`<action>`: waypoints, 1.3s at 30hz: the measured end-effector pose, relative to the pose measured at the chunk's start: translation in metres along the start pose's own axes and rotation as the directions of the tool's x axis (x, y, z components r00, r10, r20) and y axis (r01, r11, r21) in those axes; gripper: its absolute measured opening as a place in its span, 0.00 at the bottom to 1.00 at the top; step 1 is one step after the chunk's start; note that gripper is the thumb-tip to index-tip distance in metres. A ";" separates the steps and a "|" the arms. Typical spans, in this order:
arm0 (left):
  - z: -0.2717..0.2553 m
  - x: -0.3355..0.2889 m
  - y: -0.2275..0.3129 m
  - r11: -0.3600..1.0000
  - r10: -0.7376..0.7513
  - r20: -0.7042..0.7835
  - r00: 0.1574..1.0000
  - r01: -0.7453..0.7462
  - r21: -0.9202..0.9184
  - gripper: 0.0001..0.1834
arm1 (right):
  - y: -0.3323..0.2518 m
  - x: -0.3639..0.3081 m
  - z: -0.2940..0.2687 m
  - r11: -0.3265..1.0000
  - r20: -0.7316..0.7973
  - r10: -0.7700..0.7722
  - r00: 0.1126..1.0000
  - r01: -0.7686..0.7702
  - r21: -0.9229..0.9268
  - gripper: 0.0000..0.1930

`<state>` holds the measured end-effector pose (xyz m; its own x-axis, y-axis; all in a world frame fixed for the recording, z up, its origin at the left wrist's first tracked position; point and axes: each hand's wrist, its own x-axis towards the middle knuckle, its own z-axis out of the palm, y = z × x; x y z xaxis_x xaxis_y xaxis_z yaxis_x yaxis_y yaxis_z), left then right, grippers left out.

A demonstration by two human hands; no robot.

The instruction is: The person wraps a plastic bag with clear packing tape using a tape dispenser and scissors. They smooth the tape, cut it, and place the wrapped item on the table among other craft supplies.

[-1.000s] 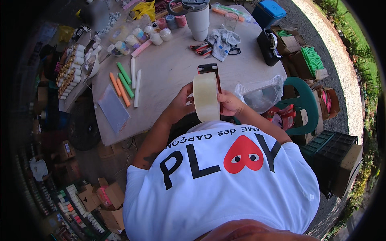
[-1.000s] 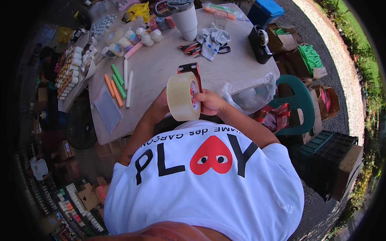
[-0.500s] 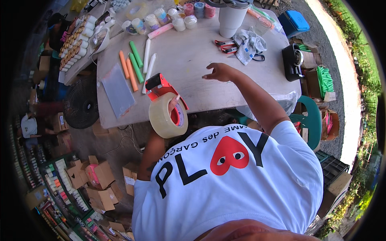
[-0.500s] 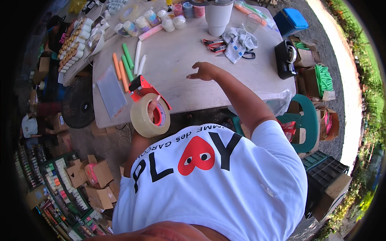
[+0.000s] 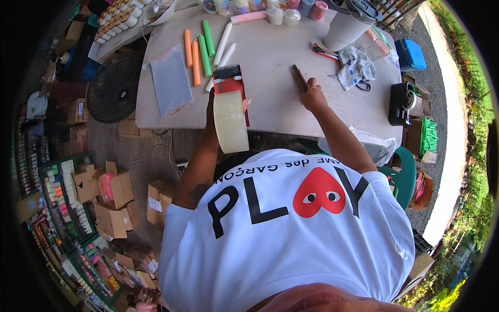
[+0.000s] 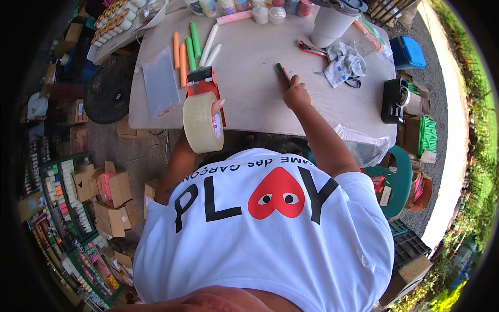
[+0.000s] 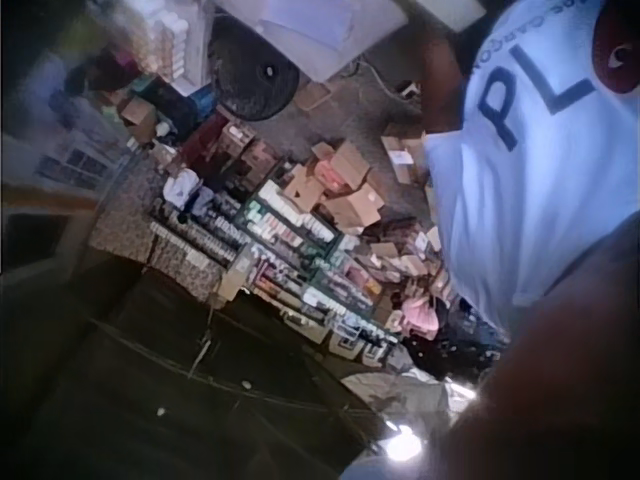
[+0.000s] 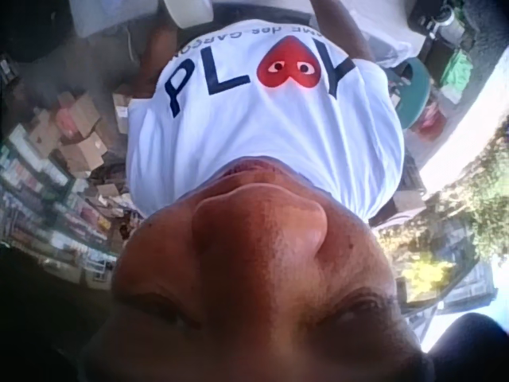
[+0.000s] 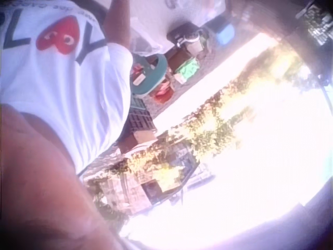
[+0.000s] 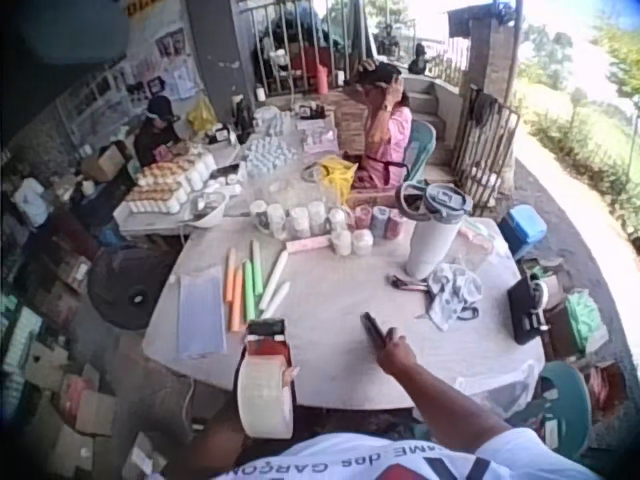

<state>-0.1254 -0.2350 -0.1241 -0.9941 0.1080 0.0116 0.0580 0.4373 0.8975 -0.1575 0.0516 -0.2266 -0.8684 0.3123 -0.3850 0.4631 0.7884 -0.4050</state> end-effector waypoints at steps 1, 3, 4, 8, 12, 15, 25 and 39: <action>0.001 0.002 -0.003 0.999 0.028 0.000 1.000 -0.028 0.038 0.20 | -0.002 -0.005 -0.009 0.996 0.130 0.024 0.991 -0.036 0.086 0.18; 0.004 0.005 -0.004 0.964 -0.057 0.093 0.994 0.079 -0.254 0.23 | -0.010 -0.020 -0.044 0.961 0.382 0.043 0.923 -0.143 0.237 0.18; 0.009 0.007 0.000 0.989 0.005 0.090 0.996 0.008 -0.149 0.24 | 0.006 -0.018 -0.044 0.857 0.436 -0.016 0.900 -0.211 0.469 0.18; 0.016 0.009 0.009 0.943 0.037 0.140 0.989 0.011 -0.331 0.28 | 0.015 -0.063 -0.084 0.373 0.341 -0.325 0.882 -0.212 0.903 0.21; 0.024 0.015 0.044 0.990 0.140 0.141 0.980 -0.141 -0.008 0.25 | 0.025 -0.133 -0.152 0.136 0.231 -0.633 0.739 -0.187 0.973 0.32; 0.034 0.020 0.043 0.973 0.132 0.151 0.980 -0.099 -0.208 0.25 | 0.016 -0.181 -0.185 0.292 0.126 -0.609 0.783 0.075 0.953 0.32; 0.068 0.025 0.070 0.952 0.058 0.204 0.977 0.008 -0.305 0.30 | 0.055 -0.212 -0.200 0.535 -0.279 -0.556 0.783 0.595 0.600 0.16; 0.061 0.014 0.069 0.987 0.099 0.202 0.974 -0.070 -0.142 0.22 | 0.052 -0.200 -0.194 0.583 -0.408 -0.685 0.604 0.790 0.190 0.17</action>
<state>-0.1298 -0.1485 -0.0885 -0.9442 0.3292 0.0105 0.1142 0.2976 0.9478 0.0062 0.1330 -0.0098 -0.9138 -0.1350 0.3830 -0.3820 0.6059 -0.6978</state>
